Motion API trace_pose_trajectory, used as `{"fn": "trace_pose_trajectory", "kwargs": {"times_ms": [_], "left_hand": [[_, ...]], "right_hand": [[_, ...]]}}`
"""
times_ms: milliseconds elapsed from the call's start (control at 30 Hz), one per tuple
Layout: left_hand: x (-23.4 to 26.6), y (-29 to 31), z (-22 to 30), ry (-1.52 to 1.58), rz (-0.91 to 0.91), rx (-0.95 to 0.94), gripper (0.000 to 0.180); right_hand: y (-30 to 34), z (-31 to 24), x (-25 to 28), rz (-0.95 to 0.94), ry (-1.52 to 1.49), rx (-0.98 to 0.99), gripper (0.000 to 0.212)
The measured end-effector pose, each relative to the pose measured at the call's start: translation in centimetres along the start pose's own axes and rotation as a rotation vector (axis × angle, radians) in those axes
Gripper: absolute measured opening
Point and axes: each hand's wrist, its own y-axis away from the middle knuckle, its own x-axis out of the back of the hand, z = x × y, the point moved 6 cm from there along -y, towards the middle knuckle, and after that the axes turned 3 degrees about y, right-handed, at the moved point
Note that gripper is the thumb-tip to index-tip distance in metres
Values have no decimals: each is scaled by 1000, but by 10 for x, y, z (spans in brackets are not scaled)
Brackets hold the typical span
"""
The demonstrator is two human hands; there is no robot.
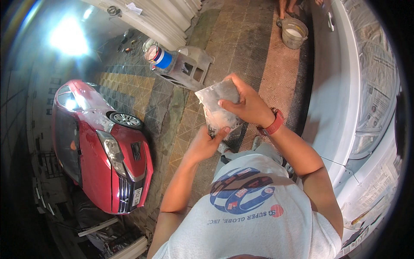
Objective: The person sands the front fender of a red car using a sanding block, moving across the surface to smooth the body filler. The person then walks to a nearby white car and continues sanding its side panel.
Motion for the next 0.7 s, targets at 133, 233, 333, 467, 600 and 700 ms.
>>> {"fn": "trace_pose_trajectory", "kwargs": {"times_ms": [133, 233, 333, 467, 600, 700], "left_hand": [[-5, 2, -19, 115, -69, 69, 34], [-6, 4, -35, 178, -133, 80, 37], [-2, 3, -44, 196, -97, 102, 46], [16, -2, -45, 402, 131, 129, 78], [10, -12, -41, 1094, -247, -119, 101], [23, -21, -55, 692, 32, -15, 74]], "right_hand": [[0, 0, -2, -85, 46, 15, 45], [2, -8, -10, -242, 176, -32, 46], [-3, 3, -8, -110, 203, 52, 51], [-7, 61, 9, 152, -97, -156, 66], [22, 98, -36, -55, -307, -322, 78], [34, 67, -47, -241, -348, -203, 71]]}}
